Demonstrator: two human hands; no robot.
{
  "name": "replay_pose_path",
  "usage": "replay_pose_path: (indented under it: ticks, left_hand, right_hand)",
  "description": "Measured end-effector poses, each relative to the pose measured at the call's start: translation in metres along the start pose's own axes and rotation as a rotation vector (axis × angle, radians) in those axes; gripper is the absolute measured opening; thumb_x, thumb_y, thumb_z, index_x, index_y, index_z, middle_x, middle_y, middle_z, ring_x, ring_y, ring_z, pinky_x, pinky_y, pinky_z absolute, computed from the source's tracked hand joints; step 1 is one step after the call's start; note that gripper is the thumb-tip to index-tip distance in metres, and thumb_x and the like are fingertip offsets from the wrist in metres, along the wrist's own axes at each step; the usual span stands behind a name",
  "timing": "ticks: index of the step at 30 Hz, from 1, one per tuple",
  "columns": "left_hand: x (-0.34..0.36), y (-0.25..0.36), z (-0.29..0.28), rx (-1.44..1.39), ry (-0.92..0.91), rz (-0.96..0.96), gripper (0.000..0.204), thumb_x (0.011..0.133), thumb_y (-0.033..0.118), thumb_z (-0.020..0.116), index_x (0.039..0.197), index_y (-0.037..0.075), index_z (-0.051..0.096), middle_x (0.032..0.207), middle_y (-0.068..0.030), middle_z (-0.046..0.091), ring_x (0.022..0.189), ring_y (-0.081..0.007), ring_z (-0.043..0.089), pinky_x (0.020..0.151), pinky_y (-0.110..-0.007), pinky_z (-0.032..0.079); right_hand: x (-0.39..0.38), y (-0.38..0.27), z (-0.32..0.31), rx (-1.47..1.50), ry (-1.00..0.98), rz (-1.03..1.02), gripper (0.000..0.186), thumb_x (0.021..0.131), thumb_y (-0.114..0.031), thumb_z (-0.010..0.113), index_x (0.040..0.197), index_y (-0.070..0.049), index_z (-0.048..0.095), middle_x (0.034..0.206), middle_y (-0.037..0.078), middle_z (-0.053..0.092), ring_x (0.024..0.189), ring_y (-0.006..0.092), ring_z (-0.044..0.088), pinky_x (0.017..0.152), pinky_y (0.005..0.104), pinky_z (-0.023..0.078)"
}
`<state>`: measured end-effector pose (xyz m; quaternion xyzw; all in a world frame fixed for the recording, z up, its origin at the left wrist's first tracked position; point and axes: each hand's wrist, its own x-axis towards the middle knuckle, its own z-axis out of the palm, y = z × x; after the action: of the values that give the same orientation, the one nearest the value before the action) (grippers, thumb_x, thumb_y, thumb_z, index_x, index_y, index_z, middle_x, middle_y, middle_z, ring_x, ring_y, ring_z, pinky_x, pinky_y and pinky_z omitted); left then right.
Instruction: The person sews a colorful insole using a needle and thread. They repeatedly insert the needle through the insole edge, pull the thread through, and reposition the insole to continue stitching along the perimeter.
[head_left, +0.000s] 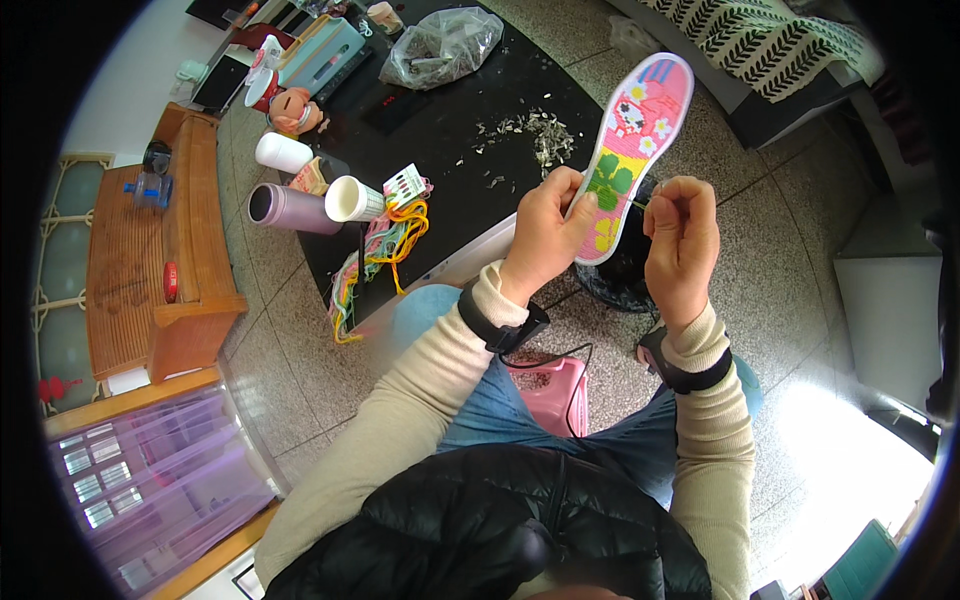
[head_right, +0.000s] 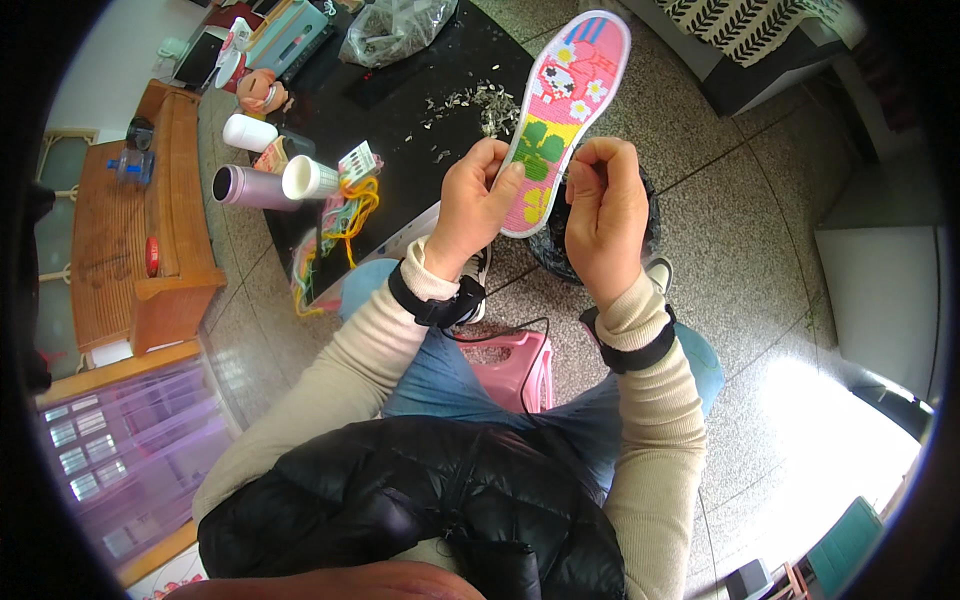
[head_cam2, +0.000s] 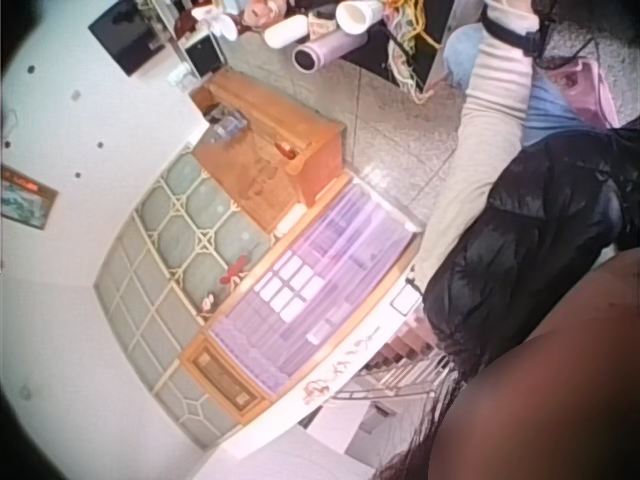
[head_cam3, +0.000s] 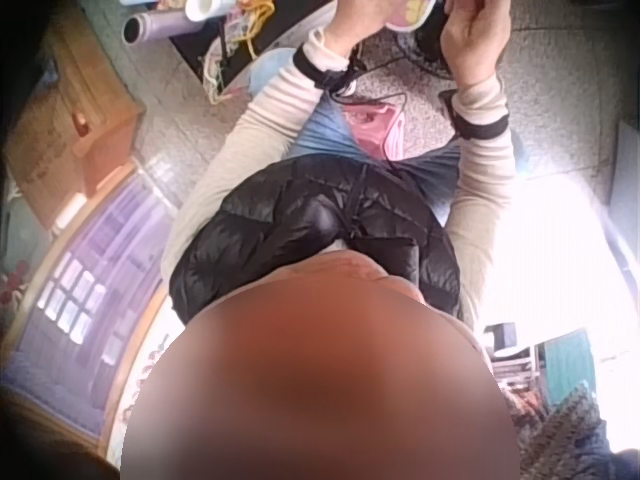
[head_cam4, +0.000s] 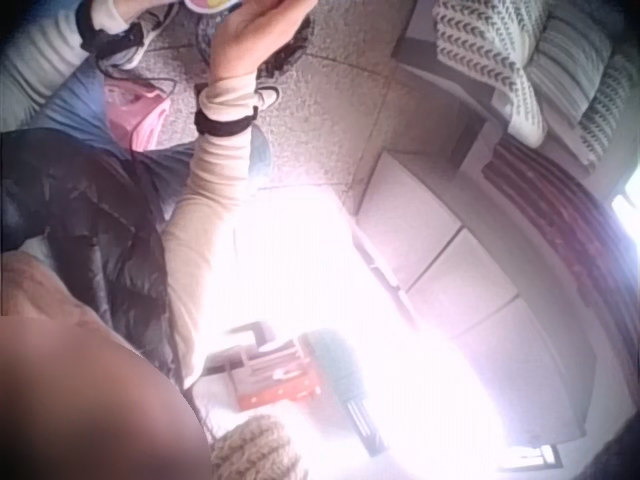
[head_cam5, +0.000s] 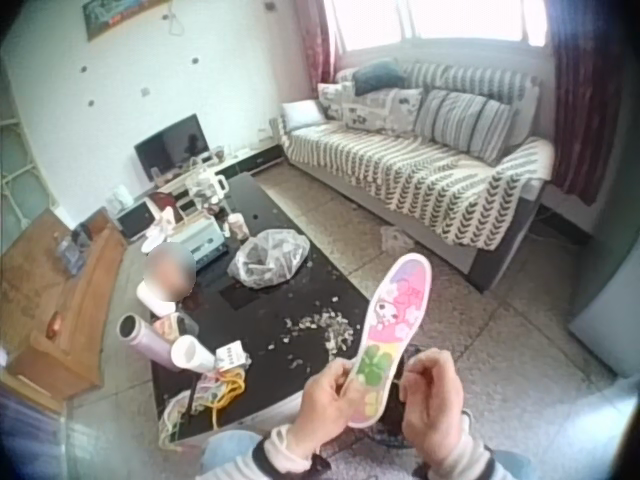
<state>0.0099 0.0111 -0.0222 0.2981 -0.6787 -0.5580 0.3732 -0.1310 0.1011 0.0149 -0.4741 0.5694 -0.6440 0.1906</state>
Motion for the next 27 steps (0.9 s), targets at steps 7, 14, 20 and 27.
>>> replay_pose_path:
  ticks: [7, 14, 20, 27]
  left_hand:
    - [0.002, -0.002, -0.002, -0.045, 0.053, 0.024, 0.013, 0.099, 0.012, 0.061, 0.098, -0.001, 0.058, 0.076, -0.0043, 0.066, 0.070, -0.0034, 0.058, 0.061, -0.023, 0.047]
    - [0.004, -0.004, -0.004, -0.026, 0.080, 0.048, 0.016, 0.097, 0.016, 0.067, 0.095, 0.001, 0.062, 0.077, -0.0012, 0.066, 0.071, -0.0039, 0.060, 0.062, -0.023, 0.048]
    - [0.005, -0.004, -0.003, -0.075, 0.048, 0.019, 0.016, 0.096, 0.015, 0.069, 0.094, 0.000, 0.063, 0.079, -0.0011, 0.067, 0.071, -0.0044, 0.060, 0.063, -0.022, 0.049]
    - [0.004, -0.006, -0.002, -0.094, 0.041, 0.024, 0.016, 0.096, 0.015, 0.069, 0.094, 0.000, 0.063, 0.080, -0.0016, 0.068, 0.073, -0.0048, 0.062, 0.063, -0.022, 0.049]
  right_hand:
    - [0.004, -0.002, -0.004, -0.069, 0.097, -0.030, 0.004, 0.100, 0.001, 0.053, 0.102, -0.002, 0.051, 0.077, 0.001, 0.051, 0.066, 0.0073, 0.048, 0.059, 0.0218, 0.042]
    - [-0.003, 0.005, 0.007, 0.433, -0.112, 0.469, 0.013, 0.105, -0.013, 0.052, 0.103, -0.001, 0.052, 0.068, -0.001, 0.051, 0.054, 0.0054, 0.045, 0.049, 0.0204, 0.035]
    - [-0.001, 0.001, 0.008, 0.478, -0.185, 0.660, 0.019, 0.104, -0.017, 0.056, 0.101, 0.002, 0.057, 0.065, 0.000, 0.054, 0.047, 0.0060, 0.045, 0.043, 0.0204, 0.034]
    - [0.000, -0.004, 0.009, 0.455, -0.184, 0.685, 0.022, 0.103, -0.021, 0.057, 0.103, 0.001, 0.062, 0.063, -0.004, 0.049, 0.049, 0.0041, 0.040, 0.045, 0.0204, 0.029]
